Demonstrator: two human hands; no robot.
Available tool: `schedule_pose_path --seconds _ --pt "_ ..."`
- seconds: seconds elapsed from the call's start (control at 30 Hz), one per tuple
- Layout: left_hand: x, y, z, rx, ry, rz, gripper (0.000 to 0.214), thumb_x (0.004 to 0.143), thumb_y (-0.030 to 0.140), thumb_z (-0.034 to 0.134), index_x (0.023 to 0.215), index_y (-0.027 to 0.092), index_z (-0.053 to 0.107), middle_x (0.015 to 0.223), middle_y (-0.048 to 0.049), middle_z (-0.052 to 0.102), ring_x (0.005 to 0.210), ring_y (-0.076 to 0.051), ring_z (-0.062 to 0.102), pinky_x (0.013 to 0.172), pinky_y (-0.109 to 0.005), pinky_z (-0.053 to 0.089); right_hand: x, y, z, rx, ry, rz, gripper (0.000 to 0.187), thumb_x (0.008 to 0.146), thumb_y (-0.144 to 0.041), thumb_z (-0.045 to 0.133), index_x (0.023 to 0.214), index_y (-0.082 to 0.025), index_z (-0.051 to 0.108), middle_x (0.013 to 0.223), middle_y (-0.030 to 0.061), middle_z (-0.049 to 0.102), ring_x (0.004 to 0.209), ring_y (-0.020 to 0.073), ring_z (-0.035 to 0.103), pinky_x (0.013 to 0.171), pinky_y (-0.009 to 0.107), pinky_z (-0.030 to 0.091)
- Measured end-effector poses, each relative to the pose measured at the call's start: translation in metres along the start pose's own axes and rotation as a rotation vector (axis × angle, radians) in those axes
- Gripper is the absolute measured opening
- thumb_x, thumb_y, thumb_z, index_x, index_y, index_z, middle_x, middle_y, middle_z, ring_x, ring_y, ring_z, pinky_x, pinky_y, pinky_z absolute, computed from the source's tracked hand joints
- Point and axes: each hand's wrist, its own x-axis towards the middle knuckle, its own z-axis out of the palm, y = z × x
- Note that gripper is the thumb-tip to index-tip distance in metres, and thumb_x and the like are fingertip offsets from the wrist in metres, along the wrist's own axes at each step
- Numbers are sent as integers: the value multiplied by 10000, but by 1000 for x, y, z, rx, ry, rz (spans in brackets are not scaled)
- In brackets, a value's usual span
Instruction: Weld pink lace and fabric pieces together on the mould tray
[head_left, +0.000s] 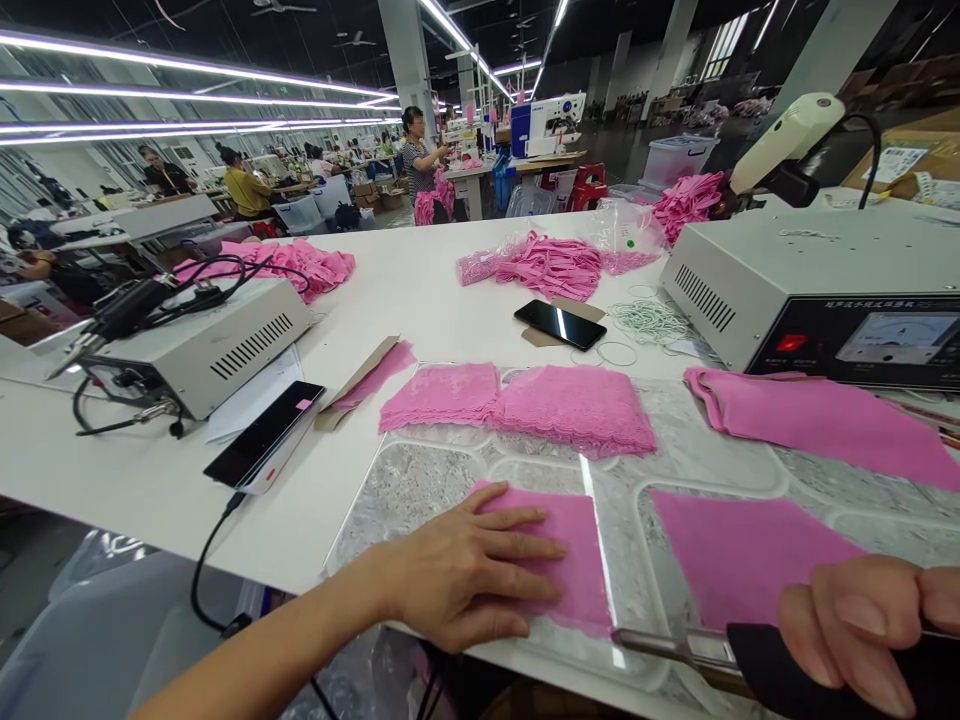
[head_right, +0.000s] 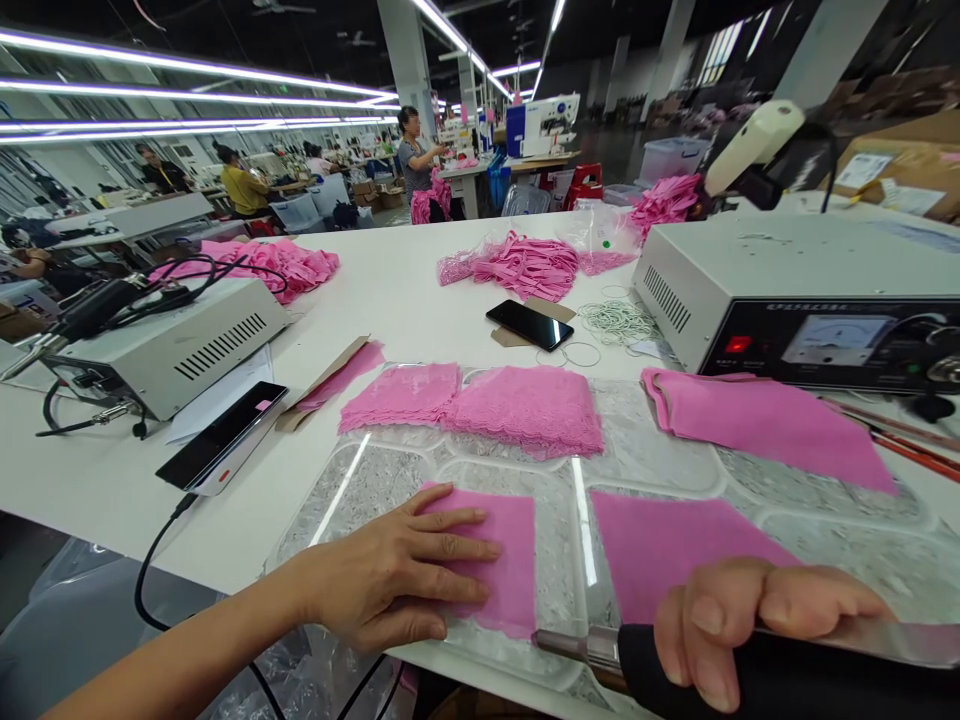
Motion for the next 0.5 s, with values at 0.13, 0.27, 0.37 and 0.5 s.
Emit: schedule_pose_path --seconds 0.13,0.27,0.37,0.5 --pt "0 -1 1 10 1 9 327 983 387 462 1220 228 620 1454 -5 480 1440 -216 283 1206 -431 -23 -1 -4 4 -1 54 -2 298 714 -481 606 477 -316 532 390 -55 330 187 61 29 214 243 126" --pt "-1 -1 2 -15 36 7 294 978 372 473 1191 253 638 1431 2 508 1426 -222 314 1209 -440 15 -1 -7 9 -34 59 -9 310 675 -497 637 452 -315 520 387 -57 300 197 59 29 228 236 122" --pt "-1 -1 2 -21 46 9 288 973 372 484 1185 258 642 1424 -1 517 1423 -228 321 1210 -440 29 -1 -6 12 -69 113 -2 308 660 -526 641 456 -327 524 389 -58 281 216 61 13 248 233 106" --pt "0 -1 2 -4 41 15 289 971 368 487 1182 246 642 1427 -8 515 1427 -226 311 1210 -434 21 -4 -4 9 -123 170 8 335 701 -625 565 509 -350 558 414 -43 330 238 59 -5 273 235 81"
